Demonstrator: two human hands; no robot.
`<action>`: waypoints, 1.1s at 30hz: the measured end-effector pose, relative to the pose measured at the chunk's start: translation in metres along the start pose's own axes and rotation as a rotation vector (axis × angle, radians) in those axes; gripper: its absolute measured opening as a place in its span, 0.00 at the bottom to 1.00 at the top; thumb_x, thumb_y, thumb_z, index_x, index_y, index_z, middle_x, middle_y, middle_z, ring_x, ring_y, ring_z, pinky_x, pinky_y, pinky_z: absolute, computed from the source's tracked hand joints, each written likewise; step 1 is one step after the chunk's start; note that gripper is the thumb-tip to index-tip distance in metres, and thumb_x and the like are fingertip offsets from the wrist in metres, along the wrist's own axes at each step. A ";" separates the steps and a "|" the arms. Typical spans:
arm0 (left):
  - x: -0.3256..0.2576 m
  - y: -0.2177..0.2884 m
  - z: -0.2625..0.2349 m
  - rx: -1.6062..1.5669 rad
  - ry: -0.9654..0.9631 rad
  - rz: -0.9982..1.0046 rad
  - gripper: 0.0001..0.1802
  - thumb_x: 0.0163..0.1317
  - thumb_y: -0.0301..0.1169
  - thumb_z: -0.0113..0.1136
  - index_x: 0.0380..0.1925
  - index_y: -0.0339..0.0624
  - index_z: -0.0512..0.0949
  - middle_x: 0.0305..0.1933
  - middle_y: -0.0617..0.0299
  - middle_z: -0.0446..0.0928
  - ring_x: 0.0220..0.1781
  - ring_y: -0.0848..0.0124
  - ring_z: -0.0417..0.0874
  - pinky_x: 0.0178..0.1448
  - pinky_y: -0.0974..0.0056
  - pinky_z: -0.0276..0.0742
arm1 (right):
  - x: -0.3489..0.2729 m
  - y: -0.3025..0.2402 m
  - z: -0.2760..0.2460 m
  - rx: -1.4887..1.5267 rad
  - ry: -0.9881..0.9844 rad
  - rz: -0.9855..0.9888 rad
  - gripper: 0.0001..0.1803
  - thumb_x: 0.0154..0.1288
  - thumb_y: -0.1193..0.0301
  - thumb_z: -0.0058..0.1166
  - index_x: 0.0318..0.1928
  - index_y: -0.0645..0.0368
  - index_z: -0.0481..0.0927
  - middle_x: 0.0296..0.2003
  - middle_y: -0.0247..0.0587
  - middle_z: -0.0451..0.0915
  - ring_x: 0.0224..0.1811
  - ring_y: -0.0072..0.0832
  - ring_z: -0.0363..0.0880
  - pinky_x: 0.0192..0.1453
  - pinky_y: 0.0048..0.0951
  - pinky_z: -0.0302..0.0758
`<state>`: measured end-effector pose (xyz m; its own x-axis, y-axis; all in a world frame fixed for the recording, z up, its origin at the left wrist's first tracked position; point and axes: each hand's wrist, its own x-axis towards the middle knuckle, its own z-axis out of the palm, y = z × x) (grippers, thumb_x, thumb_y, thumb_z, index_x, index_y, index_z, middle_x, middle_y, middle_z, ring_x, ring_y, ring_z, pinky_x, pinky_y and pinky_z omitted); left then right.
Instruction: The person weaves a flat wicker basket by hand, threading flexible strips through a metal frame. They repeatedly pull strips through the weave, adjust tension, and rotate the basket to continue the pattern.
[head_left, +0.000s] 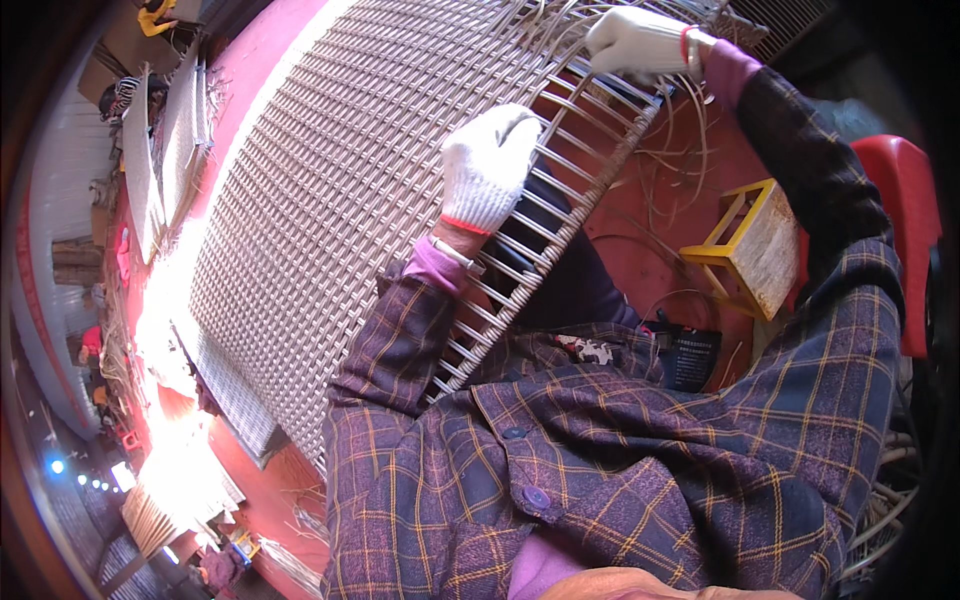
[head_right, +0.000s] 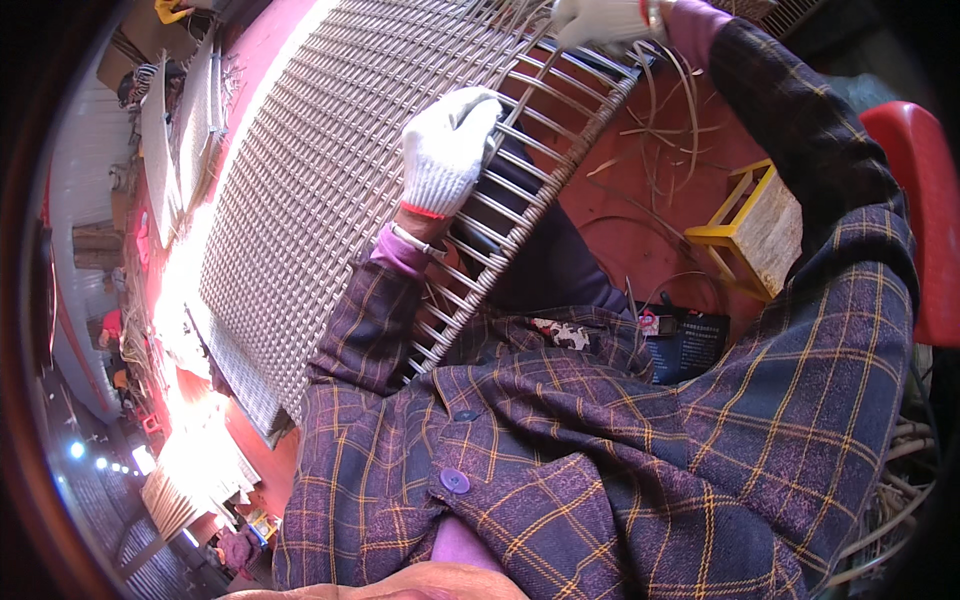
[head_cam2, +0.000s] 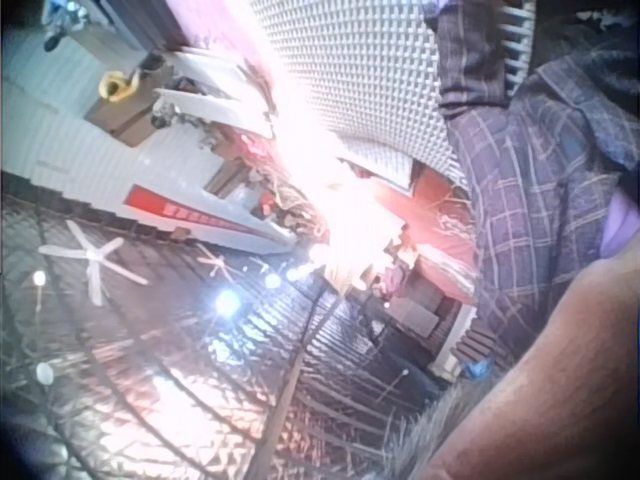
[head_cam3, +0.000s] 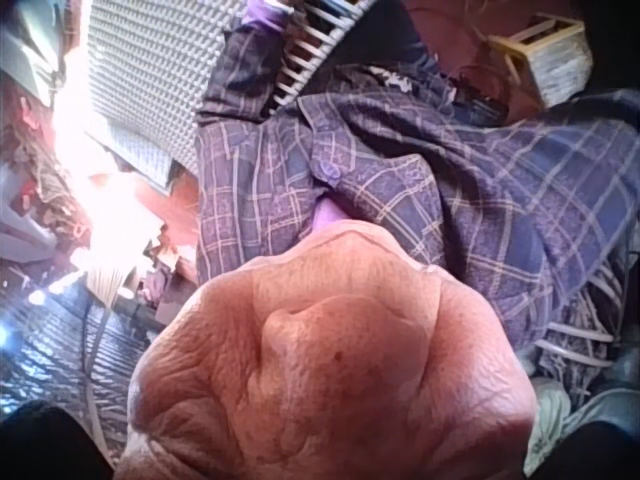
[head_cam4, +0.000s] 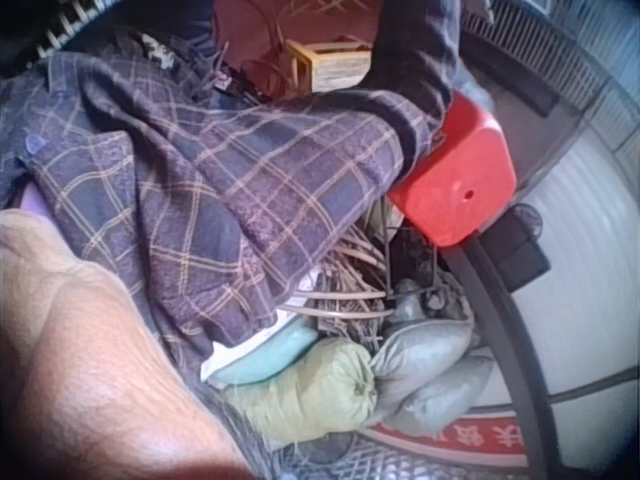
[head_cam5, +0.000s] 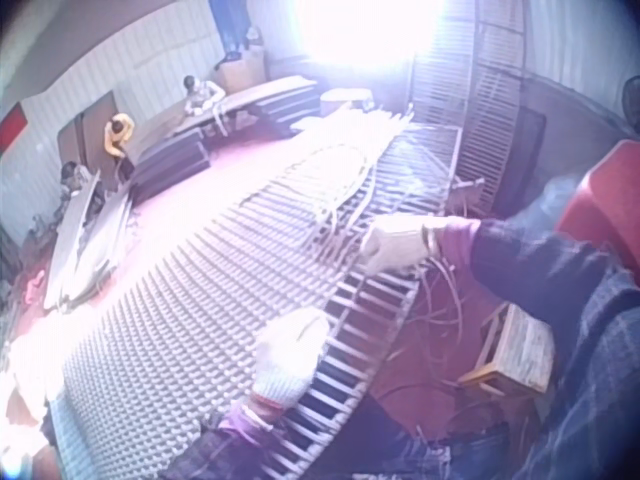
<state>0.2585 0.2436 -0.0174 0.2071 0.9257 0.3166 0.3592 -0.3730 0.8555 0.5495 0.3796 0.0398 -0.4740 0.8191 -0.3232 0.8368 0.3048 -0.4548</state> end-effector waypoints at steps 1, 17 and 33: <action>0.002 0.004 -0.002 -0.056 0.009 -0.069 0.11 0.76 0.30 0.65 0.48 0.33 0.89 0.36 0.64 0.89 0.31 0.80 0.84 0.35 0.71 0.78 | -0.002 0.011 -0.014 -0.522 0.194 -0.614 0.10 0.67 0.64 0.61 0.33 0.56 0.86 0.32 0.42 0.85 0.37 0.45 0.86 0.41 0.44 0.81; 0.076 -0.016 0.008 0.320 -0.227 0.335 0.13 0.75 0.39 0.64 0.41 0.41 0.89 0.28 0.64 0.84 0.28 0.75 0.81 0.34 0.66 0.78 | -0.017 -0.029 0.039 -0.041 0.248 -0.158 0.14 0.78 0.69 0.51 0.51 0.64 0.85 0.30 0.44 0.85 0.25 0.30 0.85 0.32 0.34 0.82; 0.093 -0.034 0.053 0.723 -0.179 0.349 0.21 0.76 0.46 0.57 0.35 0.42 0.89 0.35 0.52 0.88 0.39 0.52 0.89 0.48 0.49 0.83 | 0.008 -0.018 0.009 0.153 -0.117 0.027 0.13 0.73 0.71 0.51 0.39 0.63 0.88 0.22 0.33 0.85 0.17 0.18 0.79 0.19 0.23 0.73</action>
<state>0.3137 0.3390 -0.0389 0.5356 0.7473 0.3933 0.7319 -0.6431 0.2251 0.5286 0.3760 0.0379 -0.4879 0.7610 -0.4275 0.8025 0.1983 -0.5628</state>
